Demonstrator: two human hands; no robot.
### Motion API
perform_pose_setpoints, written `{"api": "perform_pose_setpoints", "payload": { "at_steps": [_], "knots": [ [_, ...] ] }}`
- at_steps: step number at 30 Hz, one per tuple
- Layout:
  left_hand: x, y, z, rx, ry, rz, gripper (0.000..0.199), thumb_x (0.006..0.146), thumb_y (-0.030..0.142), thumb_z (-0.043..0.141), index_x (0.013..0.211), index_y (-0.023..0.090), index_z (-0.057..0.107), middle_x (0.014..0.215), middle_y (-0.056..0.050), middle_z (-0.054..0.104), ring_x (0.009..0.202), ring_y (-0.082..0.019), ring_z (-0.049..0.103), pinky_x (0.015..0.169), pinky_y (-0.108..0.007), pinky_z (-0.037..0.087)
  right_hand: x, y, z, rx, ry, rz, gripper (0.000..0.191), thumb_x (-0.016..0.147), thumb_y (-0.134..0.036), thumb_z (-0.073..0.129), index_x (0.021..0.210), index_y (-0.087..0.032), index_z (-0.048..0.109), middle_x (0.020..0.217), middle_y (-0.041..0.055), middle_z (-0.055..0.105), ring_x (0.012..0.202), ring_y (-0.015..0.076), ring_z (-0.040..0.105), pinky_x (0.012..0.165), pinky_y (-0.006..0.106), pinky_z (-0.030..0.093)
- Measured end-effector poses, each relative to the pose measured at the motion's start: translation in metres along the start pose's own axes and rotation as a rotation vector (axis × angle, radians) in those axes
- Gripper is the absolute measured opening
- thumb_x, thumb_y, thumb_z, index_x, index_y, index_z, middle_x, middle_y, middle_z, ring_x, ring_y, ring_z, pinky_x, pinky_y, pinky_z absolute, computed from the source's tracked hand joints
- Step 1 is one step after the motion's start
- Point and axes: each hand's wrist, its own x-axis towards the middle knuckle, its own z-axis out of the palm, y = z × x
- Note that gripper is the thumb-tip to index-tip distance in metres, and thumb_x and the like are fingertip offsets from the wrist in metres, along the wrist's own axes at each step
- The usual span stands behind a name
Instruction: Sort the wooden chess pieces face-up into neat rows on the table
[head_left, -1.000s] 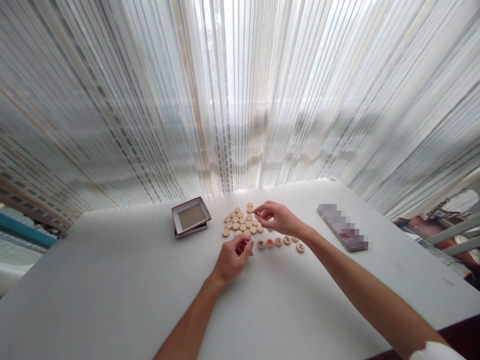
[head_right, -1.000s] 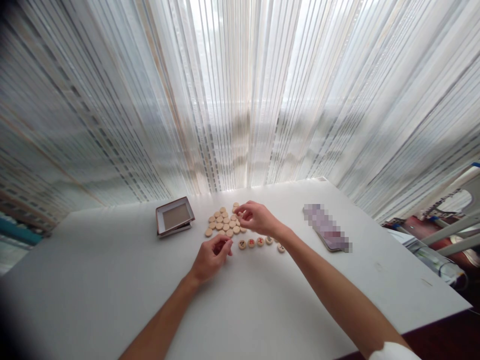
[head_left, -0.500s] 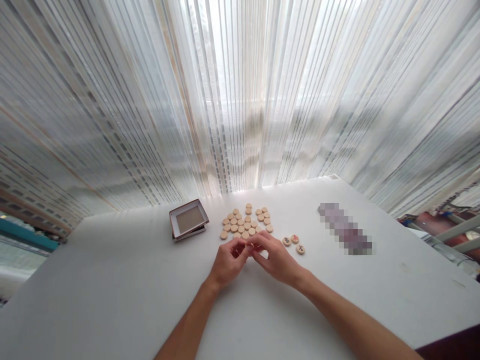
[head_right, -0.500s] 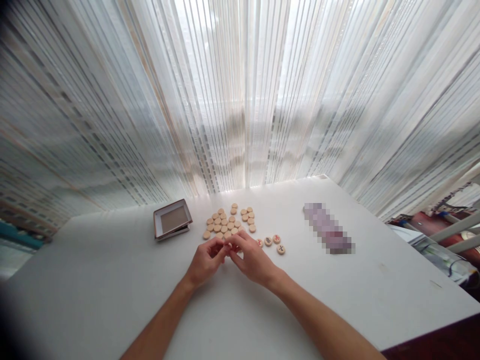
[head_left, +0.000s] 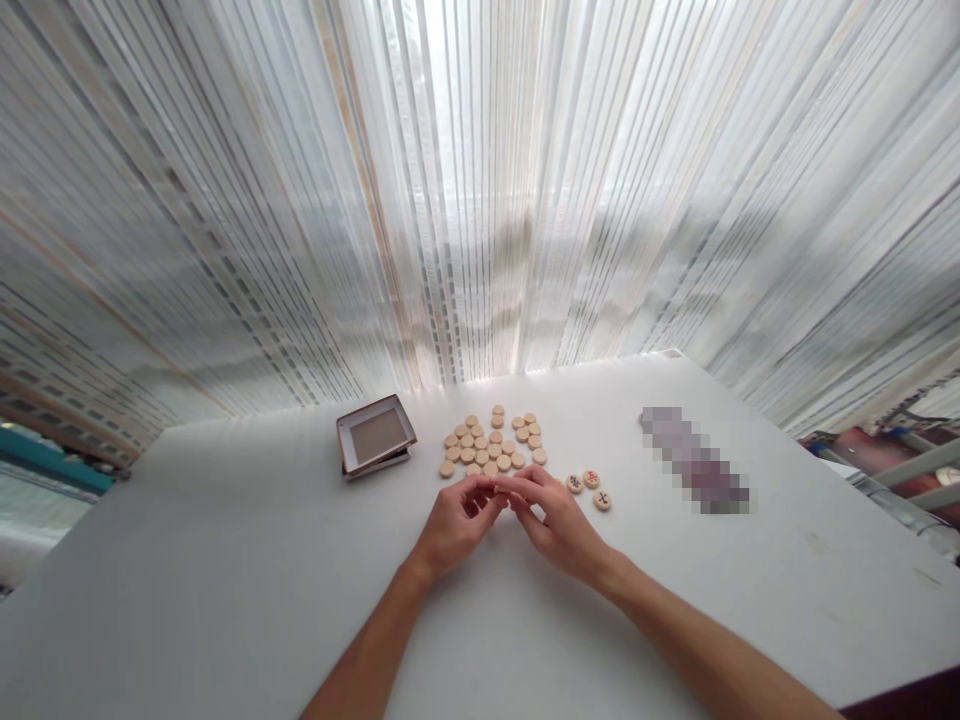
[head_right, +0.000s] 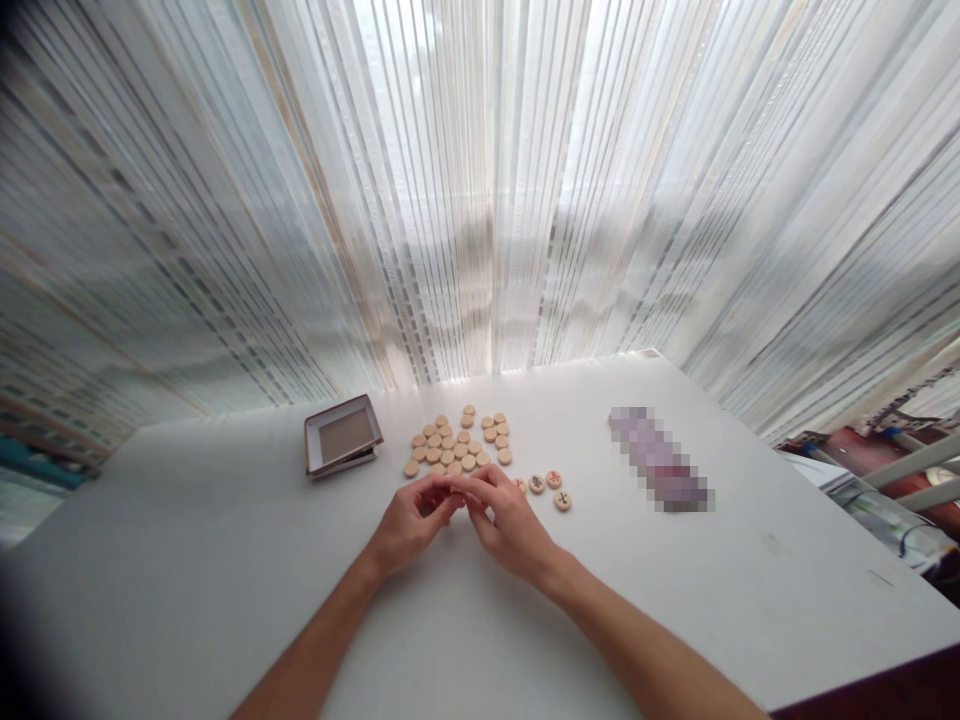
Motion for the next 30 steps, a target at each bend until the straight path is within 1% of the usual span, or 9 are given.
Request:
{"api": "perform_pose_setpoints", "payload": {
  "at_steps": [5, 9, 15, 18, 24, 30],
  "knots": [
    [0.0007, -0.0010, -0.0015, -0.057, -0.014, -0.033, 0.028, 0.085, 0.040, 0.069, 0.099, 0.016, 0.070, 0.085, -0.007, 0.073, 0.072, -0.016, 0.065, 0.063, -0.024, 0.050, 0.0005, -0.0031, -0.0015, 0.017, -0.007, 0.000, 0.035, 0.096, -0.013, 0.049, 0.124, -0.030, 0.061, 0.099, 0.0044, 0.058, 0.087, 0.0164, 0.060, 0.080, 0.033, 0.054],
    [0.0002, -0.0014, -0.0027, -0.106, -0.007, -0.065, 0.029, 0.084, 0.041, 0.070, 0.096, 0.014, 0.069, 0.081, -0.007, 0.073, 0.068, -0.016, 0.064, 0.061, -0.024, 0.050, 0.0013, -0.0073, -0.0025, 0.018, -0.039, 0.006, 0.030, 0.096, -0.017, 0.052, 0.122, -0.028, 0.061, 0.098, 0.0040, 0.060, 0.081, 0.0147, 0.061, 0.078, 0.032, 0.055],
    [-0.0002, -0.0027, -0.0031, -0.050, -0.006, -0.051, 0.027, 0.081, 0.040, 0.074, 0.088, 0.015, 0.068, 0.073, -0.003, 0.068, 0.064, -0.014, 0.061, 0.059, -0.022, 0.048, -0.0007, -0.0050, 0.0000, -0.044, -0.055, -0.004, 0.019, 0.094, -0.021, 0.056, 0.112, -0.025, 0.063, 0.090, 0.0027, 0.060, 0.075, 0.0142, 0.061, 0.075, 0.030, 0.053],
    [0.0003, -0.0018, -0.0033, -0.050, -0.023, -0.051, 0.027, 0.082, 0.040, 0.073, 0.090, 0.014, 0.069, 0.074, -0.004, 0.069, 0.064, -0.013, 0.061, 0.059, -0.022, 0.047, -0.0015, -0.0023, 0.0010, -0.065, -0.059, -0.003, 0.018, 0.095, -0.020, 0.055, 0.112, -0.024, 0.062, 0.090, 0.0028, 0.061, 0.076, 0.0143, 0.060, 0.075, 0.030, 0.051],
    [0.0008, 0.0007, -0.0037, -0.083, -0.051, -0.067, 0.030, 0.085, 0.043, 0.068, 0.095, 0.014, 0.069, 0.077, -0.004, 0.070, 0.065, -0.014, 0.061, 0.061, -0.023, 0.048, -0.0019, 0.0000, 0.0018, -0.083, -0.064, 0.002, 0.022, 0.096, -0.020, 0.054, 0.117, -0.024, 0.059, 0.093, 0.0037, 0.063, 0.077, 0.0156, 0.060, 0.077, 0.032, 0.051],
    [0.0014, -0.0008, -0.0043, -0.072, -0.058, -0.057, 0.033, 0.086, 0.045, 0.066, 0.098, 0.014, 0.068, 0.080, -0.006, 0.070, 0.065, -0.014, 0.061, 0.061, -0.024, 0.049, -0.0026, 0.0006, 0.0027, -0.077, -0.041, 0.000, 0.023, 0.097, -0.022, 0.053, 0.119, -0.024, 0.058, 0.094, 0.0050, 0.065, 0.079, 0.0178, 0.062, 0.078, 0.034, 0.052]
  ]
}}
